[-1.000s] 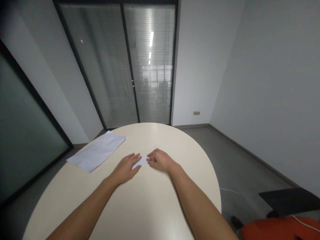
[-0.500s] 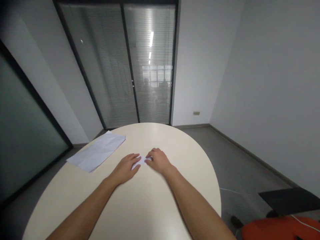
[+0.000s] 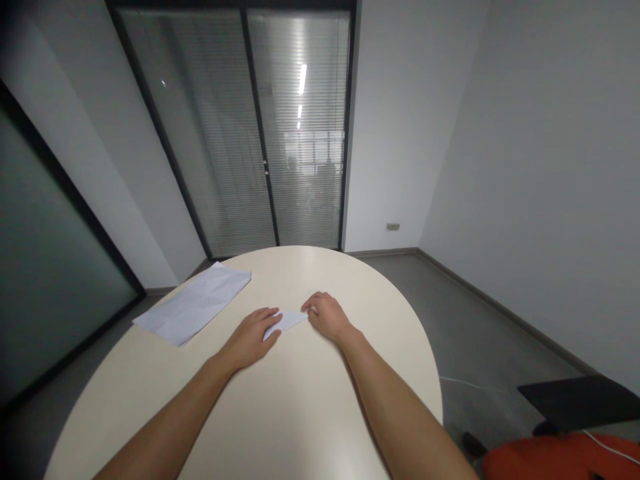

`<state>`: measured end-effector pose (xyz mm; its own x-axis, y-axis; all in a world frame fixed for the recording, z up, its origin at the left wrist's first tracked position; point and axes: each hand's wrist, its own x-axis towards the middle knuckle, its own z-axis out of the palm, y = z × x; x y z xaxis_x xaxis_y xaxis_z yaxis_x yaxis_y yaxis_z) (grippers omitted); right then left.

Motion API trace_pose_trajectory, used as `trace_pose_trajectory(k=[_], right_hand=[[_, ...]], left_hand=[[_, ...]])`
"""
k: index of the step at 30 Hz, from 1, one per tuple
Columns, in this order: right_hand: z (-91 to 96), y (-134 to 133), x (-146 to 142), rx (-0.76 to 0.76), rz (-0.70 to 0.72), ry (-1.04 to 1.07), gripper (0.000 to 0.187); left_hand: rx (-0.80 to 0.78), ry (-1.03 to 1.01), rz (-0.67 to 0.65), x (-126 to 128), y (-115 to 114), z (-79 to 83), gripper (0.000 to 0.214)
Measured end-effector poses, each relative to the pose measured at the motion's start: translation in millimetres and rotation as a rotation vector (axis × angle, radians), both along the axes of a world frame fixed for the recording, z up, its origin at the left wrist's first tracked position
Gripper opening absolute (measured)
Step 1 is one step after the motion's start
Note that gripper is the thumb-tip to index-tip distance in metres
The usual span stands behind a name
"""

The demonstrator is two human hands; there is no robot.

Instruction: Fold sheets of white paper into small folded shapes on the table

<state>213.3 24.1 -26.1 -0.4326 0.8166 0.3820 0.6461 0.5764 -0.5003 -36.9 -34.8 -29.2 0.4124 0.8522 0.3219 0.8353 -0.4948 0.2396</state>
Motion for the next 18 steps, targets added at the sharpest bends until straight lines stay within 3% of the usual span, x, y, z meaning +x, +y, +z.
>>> trace_pose_trajectory(k=[7,14,18], right_hand=[[8.2,-13.6,-16.1,0.042,0.182,-0.060,0.024],[5.9,-8.0,-9.1,0.038,0.142,-0.088,0.023],[7.1,-10.6,-10.7,0.063,0.205,-0.054,0.017]], left_hand=[[0.006,-0.002,-0.011,1.1,-0.5,1.2,0.041],[0.014,0.004,-0.013,0.6,-0.3,0.3,0.043],[0.023,0.005,-0.020,0.2,0.8,-1.0,0.042]])
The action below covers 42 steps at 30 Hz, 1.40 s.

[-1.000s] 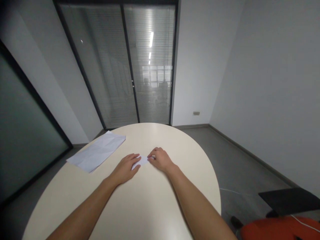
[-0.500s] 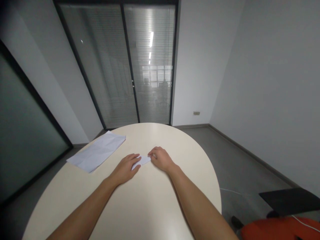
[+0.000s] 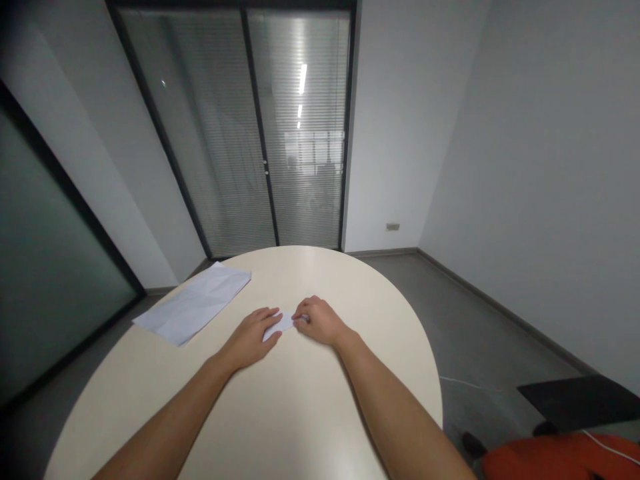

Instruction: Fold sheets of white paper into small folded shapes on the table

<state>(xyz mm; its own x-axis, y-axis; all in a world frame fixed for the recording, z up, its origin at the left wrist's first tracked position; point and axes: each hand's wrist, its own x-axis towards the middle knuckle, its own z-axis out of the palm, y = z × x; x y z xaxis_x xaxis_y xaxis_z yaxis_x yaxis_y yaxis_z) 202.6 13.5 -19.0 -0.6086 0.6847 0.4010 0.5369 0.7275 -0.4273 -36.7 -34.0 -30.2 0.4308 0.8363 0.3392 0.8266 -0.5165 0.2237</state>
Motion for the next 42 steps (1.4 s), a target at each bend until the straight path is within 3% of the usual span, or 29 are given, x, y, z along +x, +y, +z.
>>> trace_pose_trajectory(k=[5,30,42], right_hand=[[1.3,-4.0,-4.0,0.001,0.054,-0.025,0.020],[7.3,-3.9,-5.5,-0.006,-0.038,-0.088,0.021],[12.1,-9.0,-6.3,-0.079,-0.084,-0.052,0.024]], left_hand=[[0.021,-0.047,-0.016,0.7,0.5,-0.1,0.039],[0.021,-0.188,-0.006,2.6,0.5,3.3,0.026],[0.137,-0.277,0.182,4.6,-0.9,9.2,0.028]])
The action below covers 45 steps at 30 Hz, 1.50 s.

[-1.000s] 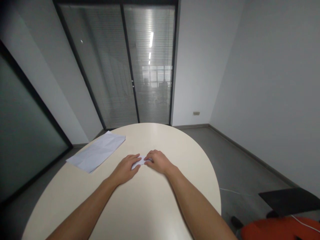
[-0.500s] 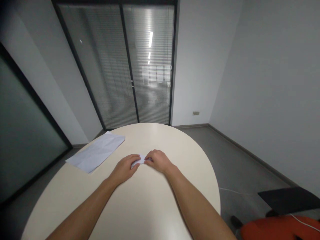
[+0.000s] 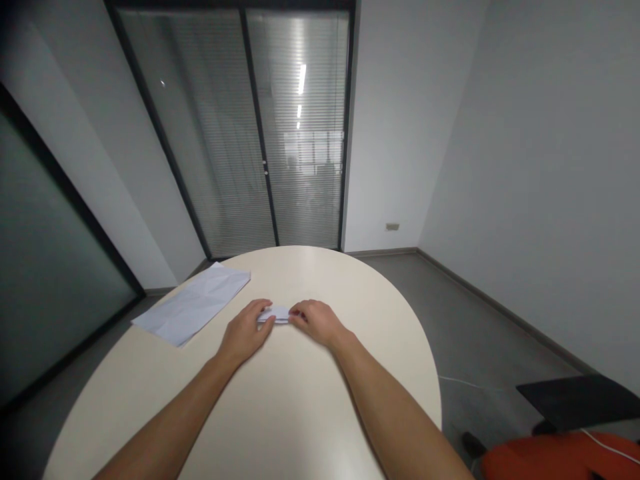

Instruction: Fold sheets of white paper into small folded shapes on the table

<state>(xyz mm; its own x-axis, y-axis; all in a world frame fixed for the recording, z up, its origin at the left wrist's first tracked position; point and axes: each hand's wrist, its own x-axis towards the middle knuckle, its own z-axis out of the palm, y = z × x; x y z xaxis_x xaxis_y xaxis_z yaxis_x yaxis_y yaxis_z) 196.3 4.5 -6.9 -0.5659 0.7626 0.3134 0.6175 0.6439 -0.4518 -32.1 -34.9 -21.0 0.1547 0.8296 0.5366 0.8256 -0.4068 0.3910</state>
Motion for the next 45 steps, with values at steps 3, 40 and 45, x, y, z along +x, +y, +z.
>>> trace_pose_trajectory(k=[3,40,45], right_hand=[[-0.2,-0.6,0.3,-0.016,-0.004,0.032,0.025],[-7.5,0.9,1.1,-0.068,-0.062,0.143,0.041],[-3.0,-0.9,0.4,-0.049,-0.142,0.092,0.038]], left_hand=[[-0.011,-0.015,0.054,0.1,-1.2,1.4,0.033],[-0.095,-0.002,-0.066,2.0,-1.3,5.9,0.029],[-0.095,0.019,-0.146,3.0,-1.9,5.2,0.033]])
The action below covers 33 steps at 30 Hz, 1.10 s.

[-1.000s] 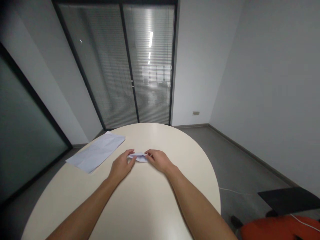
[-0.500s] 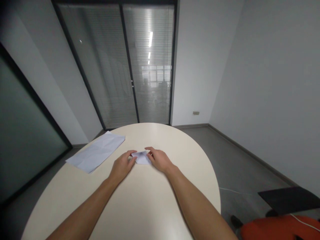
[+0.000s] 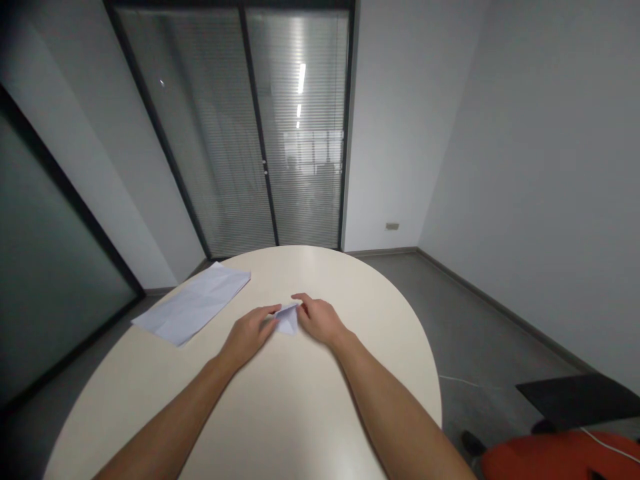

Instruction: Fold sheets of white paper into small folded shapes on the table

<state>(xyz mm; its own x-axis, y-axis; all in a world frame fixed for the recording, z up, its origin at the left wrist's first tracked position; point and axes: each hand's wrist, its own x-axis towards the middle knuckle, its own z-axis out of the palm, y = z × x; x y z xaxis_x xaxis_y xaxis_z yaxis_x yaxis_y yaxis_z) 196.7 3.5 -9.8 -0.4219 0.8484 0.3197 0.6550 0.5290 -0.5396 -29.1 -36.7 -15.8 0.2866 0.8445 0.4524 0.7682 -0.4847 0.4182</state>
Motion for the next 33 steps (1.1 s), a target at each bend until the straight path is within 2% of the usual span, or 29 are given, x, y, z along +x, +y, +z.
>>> trace_pose_trajectory(k=[4,8,11,17,24,33], right_hand=[[3.3,1.4,1.3,0.004,-0.112,-0.001,0.035],[3.0,4.1,2.3,0.034,-0.141,0.037,0.030],[1.5,5.0,1.8,0.089,-0.072,0.081,0.027],[-1.2,3.9,0.3,0.175,0.160,0.053,0.027],[-4.6,4.2,1.3,0.180,0.234,-0.015,0.033],[-10.7,8.4,2.8,0.200,0.300,-0.106,0.030]], left_hand=[[-0.005,0.012,-0.034,-0.1,0.1,-2.1,0.035],[-0.015,0.025,-0.091,0.5,-1.1,-1.8,0.035],[-0.031,0.040,-0.135,1.1,-1.8,-1.9,0.033],[-0.052,0.047,-0.185,0.5,-4.1,-1.9,0.033],[-0.071,0.044,-0.208,2.5,-9.1,4.2,0.034],[-0.056,0.073,-0.168,-1.2,-1.6,-7.6,0.028]])
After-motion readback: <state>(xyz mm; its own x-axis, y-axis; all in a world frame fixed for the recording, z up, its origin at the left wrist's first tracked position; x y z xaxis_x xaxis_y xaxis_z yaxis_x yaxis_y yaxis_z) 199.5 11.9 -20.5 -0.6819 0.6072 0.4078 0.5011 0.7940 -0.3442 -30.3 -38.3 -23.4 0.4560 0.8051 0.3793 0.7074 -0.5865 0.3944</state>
